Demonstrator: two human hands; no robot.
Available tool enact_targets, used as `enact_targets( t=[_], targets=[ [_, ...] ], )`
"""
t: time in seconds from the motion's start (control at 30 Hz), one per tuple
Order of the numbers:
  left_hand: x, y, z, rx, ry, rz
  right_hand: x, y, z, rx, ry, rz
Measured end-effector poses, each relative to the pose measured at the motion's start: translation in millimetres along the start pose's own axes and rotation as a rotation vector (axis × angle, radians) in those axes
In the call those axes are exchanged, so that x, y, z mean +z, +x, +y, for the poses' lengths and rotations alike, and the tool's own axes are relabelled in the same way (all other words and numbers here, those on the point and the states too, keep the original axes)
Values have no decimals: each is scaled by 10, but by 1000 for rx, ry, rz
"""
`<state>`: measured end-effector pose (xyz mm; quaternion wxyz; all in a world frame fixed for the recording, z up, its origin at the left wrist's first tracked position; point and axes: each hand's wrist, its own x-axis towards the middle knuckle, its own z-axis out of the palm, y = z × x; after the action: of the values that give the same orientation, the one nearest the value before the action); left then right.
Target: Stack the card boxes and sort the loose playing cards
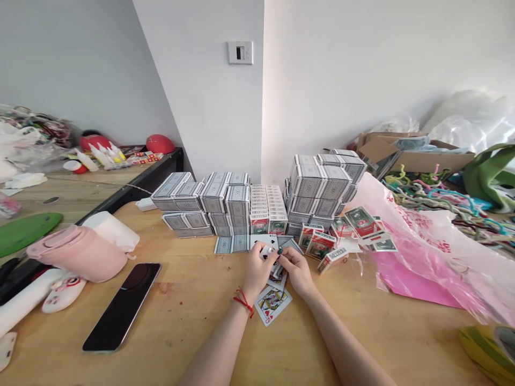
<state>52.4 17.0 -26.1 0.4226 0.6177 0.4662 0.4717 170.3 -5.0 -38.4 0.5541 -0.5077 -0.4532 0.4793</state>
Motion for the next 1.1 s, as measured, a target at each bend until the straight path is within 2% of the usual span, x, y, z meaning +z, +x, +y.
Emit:
enact_targets(
  t=[0.27, 0.53, 0.73, 0.83, 0.97, 1.1],
  targets=[
    [-6, 32, -47, 26, 70, -6, 14, -23, -40, -17, -20, -35],
    [14, 5, -64, 54, 144, 55, 18, -34, -26, -31, -56, -22],
    [-7, 21, -105, 44, 153, 11, 23, -37, -1, 23, -23, -41],
    [-29, 47, -99, -17, 99, 36, 23, -28, -15, 44, 9, -37],
    [-58, 72, -72, -108, -92, 114, 5, -2, -19, 47, 56, 23],
    [-71, 79, -57, -128, -196, 68, -8, 11, -11, 36, 125, 53]
  ],
)
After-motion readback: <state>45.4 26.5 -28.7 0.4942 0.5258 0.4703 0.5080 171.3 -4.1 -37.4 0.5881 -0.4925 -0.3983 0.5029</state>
